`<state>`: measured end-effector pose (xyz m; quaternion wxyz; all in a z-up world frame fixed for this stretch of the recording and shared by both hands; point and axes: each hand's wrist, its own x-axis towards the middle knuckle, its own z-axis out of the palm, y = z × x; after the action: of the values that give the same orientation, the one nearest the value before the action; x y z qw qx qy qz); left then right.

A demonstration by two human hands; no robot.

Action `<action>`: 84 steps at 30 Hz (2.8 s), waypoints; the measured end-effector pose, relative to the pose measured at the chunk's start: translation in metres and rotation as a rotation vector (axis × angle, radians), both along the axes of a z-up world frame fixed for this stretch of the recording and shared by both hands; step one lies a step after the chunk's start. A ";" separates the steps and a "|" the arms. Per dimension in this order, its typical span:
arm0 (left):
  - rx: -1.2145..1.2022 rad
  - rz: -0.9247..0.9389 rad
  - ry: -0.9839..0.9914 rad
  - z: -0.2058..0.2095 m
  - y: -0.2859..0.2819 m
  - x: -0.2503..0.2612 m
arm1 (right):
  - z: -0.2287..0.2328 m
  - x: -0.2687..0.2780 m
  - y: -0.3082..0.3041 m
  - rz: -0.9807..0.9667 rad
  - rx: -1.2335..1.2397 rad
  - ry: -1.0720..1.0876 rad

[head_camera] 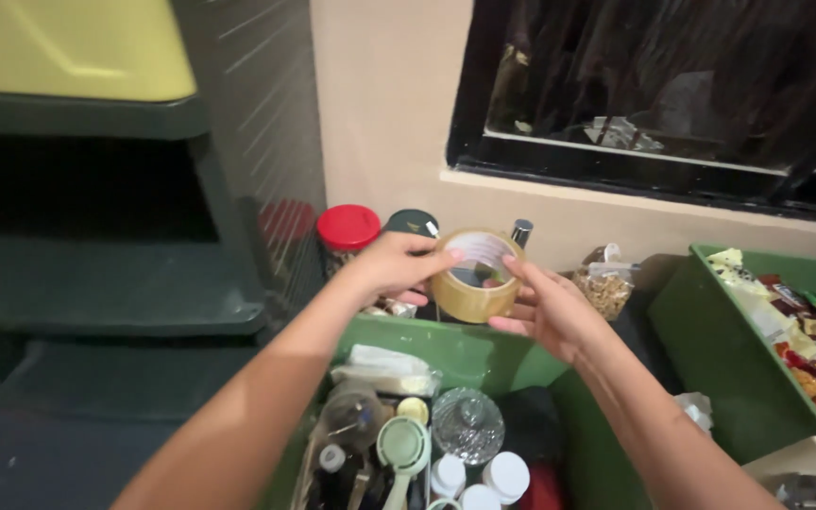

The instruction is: Organizing various small items such as medicine bottles, tape, and cables inside a storage bin.

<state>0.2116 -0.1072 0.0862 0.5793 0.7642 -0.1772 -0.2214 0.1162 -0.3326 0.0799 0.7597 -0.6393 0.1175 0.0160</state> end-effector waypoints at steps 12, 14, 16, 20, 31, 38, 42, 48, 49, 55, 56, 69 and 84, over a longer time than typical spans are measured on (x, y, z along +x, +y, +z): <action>0.281 0.045 -0.163 -0.034 0.104 -0.059 | -0.052 -0.050 0.091 0.294 -0.186 0.108; 0.313 0.050 -0.183 -0.040 0.110 -0.072 | -0.063 -0.056 0.100 0.270 -0.175 0.143; 0.345 0.054 -0.201 -0.046 0.113 -0.082 | -0.074 -0.061 0.107 0.247 -0.163 0.179; 0.385 0.153 -0.437 -0.055 0.114 -0.089 | -0.094 -0.065 0.117 0.218 -0.182 0.095; 0.626 0.356 -0.547 -0.078 0.090 -0.093 | -0.120 -0.060 0.117 0.111 -0.204 -0.001; 0.968 0.368 -0.839 -0.073 0.096 -0.108 | -0.106 -0.066 0.130 0.156 -0.476 -0.030; 1.105 0.325 -0.774 -0.066 0.092 -0.113 | -0.111 -0.061 0.131 0.153 -0.495 -0.052; 1.045 0.338 -0.978 -0.077 0.088 -0.099 | -0.122 -0.055 0.130 0.116 -0.674 -0.217; 1.047 0.336 -0.976 -0.079 0.088 -0.098 | -0.116 -0.057 0.130 0.116 -0.672 -0.216; 0.846 0.388 -1.164 -0.102 0.097 -0.095 | -0.093 -0.070 0.111 0.575 -0.657 -0.036; 0.769 0.387 -1.207 -0.104 0.098 -0.097 | -0.094 -0.070 0.107 0.635 -0.739 -0.097; 0.682 0.138 -0.710 -0.065 0.109 -0.077 | -0.069 -0.052 0.097 0.505 -0.881 -0.244; 0.291 0.225 -0.611 -0.072 0.039 0.079 | -0.047 0.139 0.026 0.292 -0.513 -0.104</action>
<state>0.2910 -0.0677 0.0143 0.4054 0.8843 -0.2237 0.0597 0.2554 -0.3069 0.0329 0.5681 -0.8204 -0.0147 0.0621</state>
